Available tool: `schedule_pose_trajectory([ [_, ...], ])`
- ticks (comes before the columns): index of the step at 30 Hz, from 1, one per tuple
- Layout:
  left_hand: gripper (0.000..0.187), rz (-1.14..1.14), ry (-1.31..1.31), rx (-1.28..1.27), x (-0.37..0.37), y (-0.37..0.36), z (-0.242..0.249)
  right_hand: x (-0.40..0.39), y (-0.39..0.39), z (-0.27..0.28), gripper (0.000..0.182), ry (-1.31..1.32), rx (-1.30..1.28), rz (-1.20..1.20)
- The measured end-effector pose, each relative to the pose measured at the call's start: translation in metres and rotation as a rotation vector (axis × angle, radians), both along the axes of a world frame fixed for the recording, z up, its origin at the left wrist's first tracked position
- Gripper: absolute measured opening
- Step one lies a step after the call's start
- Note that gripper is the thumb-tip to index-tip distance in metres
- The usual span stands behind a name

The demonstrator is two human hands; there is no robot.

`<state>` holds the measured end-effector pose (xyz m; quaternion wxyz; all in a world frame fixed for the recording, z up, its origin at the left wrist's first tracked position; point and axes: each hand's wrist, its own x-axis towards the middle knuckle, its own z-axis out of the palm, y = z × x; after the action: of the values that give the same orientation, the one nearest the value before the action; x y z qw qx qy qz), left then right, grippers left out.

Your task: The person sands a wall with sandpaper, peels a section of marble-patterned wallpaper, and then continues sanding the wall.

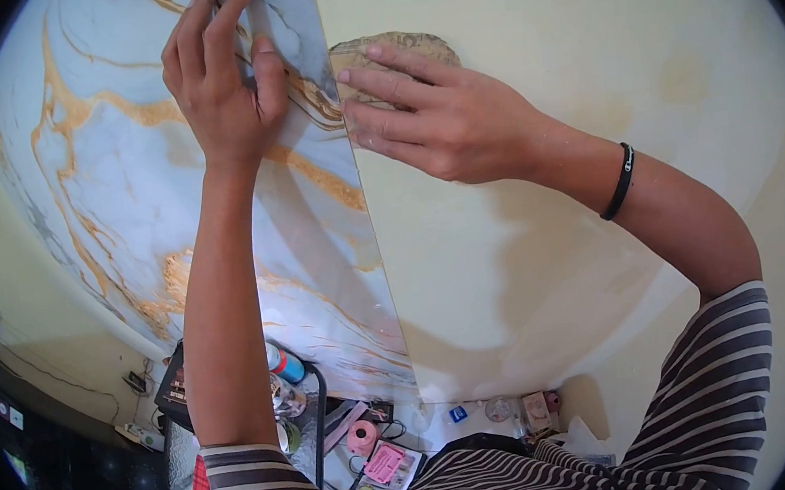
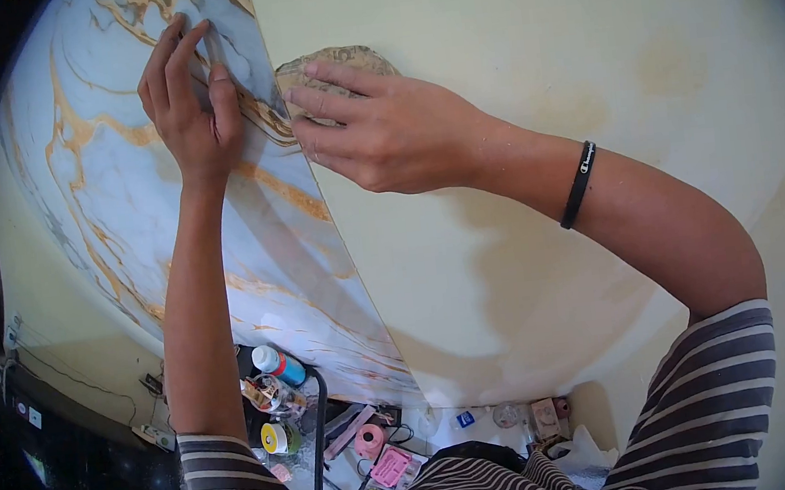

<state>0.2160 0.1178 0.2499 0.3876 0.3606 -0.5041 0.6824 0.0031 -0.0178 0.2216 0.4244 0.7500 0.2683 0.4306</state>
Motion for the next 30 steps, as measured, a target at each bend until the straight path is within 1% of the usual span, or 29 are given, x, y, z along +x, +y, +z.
schedule_pose_trajectory([
  [2, 0.041, -0.002, 0.000, -0.007, 0.001, -0.001, 0.001, 0.000, -0.002, 0.007, 0.024, -0.033, 0.010, 0.011],
  [4, 0.041, -0.009, 0.015, -0.014, 0.004, -0.002, 0.000, -0.002, -0.002, 0.028, 0.022, -0.083, 0.044, 0.047],
  [7, 0.041, 0.002, 0.035, -0.010, 0.003, -0.001, -0.001, -0.004, -0.005, 0.071, 0.022, -0.064, -0.005, 0.077],
  [9, 0.041, 0.005, 0.001, -0.003, 0.001, 0.000, 0.001, 0.001, -0.004, 0.085, 0.024, -0.100, -0.108, 0.070],
  [10, 0.041, 0.004, -0.015, 0.000, 0.001, 0.000, 0.002, 0.002, -0.004, 0.087, 0.026, -0.117, -0.159, 0.065],
  [13, 0.041, -0.001, -0.005, 0.010, 0.000, 0.000, 0.001, 0.006, -0.008, 0.061, 0.023, -0.055, 0.021, 0.100],
  [16, 0.041, 0.003, -0.015, 0.006, 0.001, 0.000, 0.001, 0.003, -0.004, 0.042, 0.024, -0.070, -0.014, 0.054],
  [21, 0.042, 0.012, -0.014, -0.003, 0.002, 0.000, 0.001, 0.000, 0.000, 0.005, 0.025, 0.028, 0.070, 0.083],
  [23, 0.043, 0.008, -0.002, -0.001, 0.002, 0.000, 0.000, -0.001, -0.002, 0.001, 0.025, 0.031, 0.053, 0.055],
  [24, 0.043, 0.004, 0.009, -0.002, 0.002, 0.000, -0.001, -0.002, 0.000, 0.004, 0.024, 0.031, 0.041, 0.040],
  [27, 0.044, -0.016, 0.020, 0.001, 0.006, -0.001, 0.000, 0.000, -0.004, 0.033, 0.022, -0.094, 0.014, 0.077],
  [30, 0.045, -0.023, 0.014, -0.003, 0.007, -0.001, 0.001, 0.004, -0.009, 0.077, 0.021, -0.071, 0.040, 0.122],
])
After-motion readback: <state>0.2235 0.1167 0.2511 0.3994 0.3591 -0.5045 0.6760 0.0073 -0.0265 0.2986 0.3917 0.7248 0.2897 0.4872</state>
